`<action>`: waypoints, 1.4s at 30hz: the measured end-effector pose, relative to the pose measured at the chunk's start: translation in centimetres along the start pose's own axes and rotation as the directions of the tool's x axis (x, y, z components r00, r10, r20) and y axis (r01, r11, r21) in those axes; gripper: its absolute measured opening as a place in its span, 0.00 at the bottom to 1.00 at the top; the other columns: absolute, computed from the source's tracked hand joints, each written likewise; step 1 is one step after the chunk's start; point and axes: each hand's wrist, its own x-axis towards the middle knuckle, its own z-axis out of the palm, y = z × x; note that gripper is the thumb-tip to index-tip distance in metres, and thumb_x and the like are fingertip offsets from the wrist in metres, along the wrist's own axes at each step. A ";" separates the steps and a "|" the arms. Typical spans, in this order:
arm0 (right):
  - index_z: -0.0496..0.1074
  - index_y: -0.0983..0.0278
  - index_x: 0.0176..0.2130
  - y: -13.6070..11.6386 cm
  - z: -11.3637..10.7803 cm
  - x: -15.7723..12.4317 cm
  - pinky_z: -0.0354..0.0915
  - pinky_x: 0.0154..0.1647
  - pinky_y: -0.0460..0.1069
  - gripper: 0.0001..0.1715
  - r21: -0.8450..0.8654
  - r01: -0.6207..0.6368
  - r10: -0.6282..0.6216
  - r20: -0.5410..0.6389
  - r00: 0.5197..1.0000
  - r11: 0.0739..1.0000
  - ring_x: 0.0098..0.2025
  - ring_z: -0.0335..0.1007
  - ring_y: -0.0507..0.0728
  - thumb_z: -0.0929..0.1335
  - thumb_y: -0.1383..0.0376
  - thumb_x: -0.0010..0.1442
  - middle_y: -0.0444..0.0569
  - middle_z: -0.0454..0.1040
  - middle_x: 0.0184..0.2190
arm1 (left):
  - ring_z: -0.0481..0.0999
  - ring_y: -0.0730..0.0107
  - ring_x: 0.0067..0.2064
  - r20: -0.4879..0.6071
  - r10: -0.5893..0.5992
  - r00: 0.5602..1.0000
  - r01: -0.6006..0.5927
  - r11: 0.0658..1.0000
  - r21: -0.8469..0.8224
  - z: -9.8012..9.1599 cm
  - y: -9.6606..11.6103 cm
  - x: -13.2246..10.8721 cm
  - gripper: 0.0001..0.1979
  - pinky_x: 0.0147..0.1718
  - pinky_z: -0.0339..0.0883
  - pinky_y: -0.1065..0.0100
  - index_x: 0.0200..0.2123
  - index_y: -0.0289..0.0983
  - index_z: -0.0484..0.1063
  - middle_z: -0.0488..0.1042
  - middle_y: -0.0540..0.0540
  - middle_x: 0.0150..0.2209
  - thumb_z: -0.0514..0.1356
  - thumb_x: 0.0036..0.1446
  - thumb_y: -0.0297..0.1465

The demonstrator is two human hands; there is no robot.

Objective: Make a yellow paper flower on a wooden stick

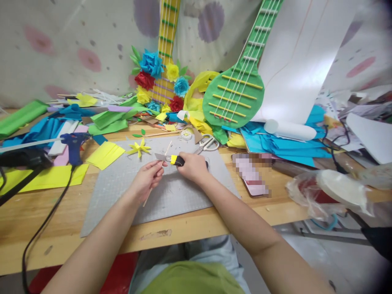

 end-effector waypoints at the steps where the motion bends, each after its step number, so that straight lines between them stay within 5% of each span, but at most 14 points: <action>1: 0.70 0.58 0.36 0.1 0.1 0.2 0.58 0.32 0.47 0.13 0.001 -0.012 0.012 -0.004 1.000 1.000 0.38 0.71 0.57 0.61 0.60 0.52 0.46 0.76 0.34 | 0.46 0.88 0.15 -0.013 0.003 1.000 -0.003 1.000 0.017 0.0 0.0 0.0 0.09 0.11 0.36 0.82 0.32 0.34 0.67 0.53 0.57 0.18 0.57 0.51 0.34; 11: 0.71 0.57 0.37 1.0 0.4 1.7 0.60 0.33 0.48 0.14 0.036 -0.035 0.035 0.000 0.999 0.999 0.38 0.71 0.59 0.62 0.59 0.50 0.47 0.77 0.34 | 0.45 0.89 0.14 -0.072 -0.081 0.994 0.086 0.994 0.071 0.1 0.9 -0.6 0.09 0.11 0.35 0.81 0.32 0.33 0.68 0.53 0.57 0.17 0.57 0.52 0.34; 15: 0.71 0.56 0.40 3.8 -0.5 2.4 0.61 0.33 0.49 0.17 0.052 -0.303 0.302 0.021 0.953 0.952 0.38 0.71 0.60 0.61 0.59 0.51 0.47 0.76 0.35 | 0.45 0.89 0.14 -0.059 -0.137 0.989 0.141 0.988 0.063 -0.6 0.5 -1.9 0.09 0.11 0.35 0.82 0.33 0.34 0.68 0.53 0.57 0.18 0.58 0.51 0.34; 18: 0.72 0.56 0.39 5.1 -1.0 2.6 0.61 0.36 0.50 0.17 0.044 -0.371 0.372 -0.003 0.928 0.927 0.41 0.70 0.61 0.61 0.58 0.51 0.47 0.76 0.36 | 0.45 0.89 0.14 -0.043 -0.146 0.988 0.147 0.989 0.020 -1.0 0.3 -2.3 0.09 0.11 0.35 0.82 0.33 0.34 0.68 0.52 0.57 0.18 0.58 0.51 0.34; 23: 0.71 0.56 0.38 3.7 -1.0 1.7 0.61 0.35 0.49 0.15 0.046 -0.320 0.320 0.004 0.947 0.946 0.40 0.71 0.59 0.62 0.58 0.51 0.46 0.76 0.35 | 0.46 0.89 0.14 0.007 -0.151 0.989 0.151 0.987 -0.045 -0.8 0.5 -1.8 0.07 0.10 0.37 0.83 0.32 0.33 0.67 0.53 0.57 0.18 0.56 0.53 0.32; 29: 0.71 0.57 0.35 0.5 -0.2 -0.5 0.58 0.31 0.48 0.12 0.013 -0.016 0.016 0.002 1.000 1.000 0.36 0.71 0.58 0.62 0.58 0.51 0.46 0.76 0.32 | 0.48 0.88 0.14 0.018 -0.125 0.992 0.126 0.989 -0.081 -0.3 0.3 -1.3 0.07 0.10 0.39 0.84 0.32 0.32 0.67 0.53 0.56 0.18 0.53 0.55 0.30; 33: 0.70 0.57 0.36 -0.7 0.1 -1.1 0.57 0.31 0.47 0.12 0.014 0.043 -0.044 0.021 0.999 0.999 0.36 0.71 0.57 0.61 0.59 0.52 0.45 0.76 0.33 | 0.46 0.88 0.13 0.018 -0.178 0.984 0.179 0.975 -0.133 -0.1 0.4 -1.3 0.07 0.09 0.38 0.84 0.32 0.32 0.67 0.51 0.57 0.17 0.51 0.57 0.28; 38: 0.71 0.57 0.37 0.3 -0.1 0.4 0.58 0.33 0.47 0.13 0.028 -0.043 0.042 0.042 0.998 0.999 0.39 0.71 0.57 0.62 0.59 0.52 0.47 0.76 0.35 | 0.45 0.89 0.13 0.027 -0.206 0.978 0.208 0.966 -0.151 0.1 0.4 -2.0 0.07 0.09 0.37 0.84 0.31 0.32 0.66 0.51 0.57 0.18 0.51 0.57 0.29; 42: 0.72 0.57 0.37 2.9 -0.6 1.9 0.59 0.33 0.48 0.14 0.015 -0.273 0.272 0.031 0.962 0.962 0.39 0.70 0.59 0.62 0.59 0.51 0.47 0.76 0.35 | 0.44 0.89 0.13 0.025 -0.251 0.968 0.252 0.956 -0.154 -0.7 0.2 -2.8 0.07 0.08 0.37 0.84 0.31 0.32 0.66 0.50 0.57 0.18 0.51 0.57 0.29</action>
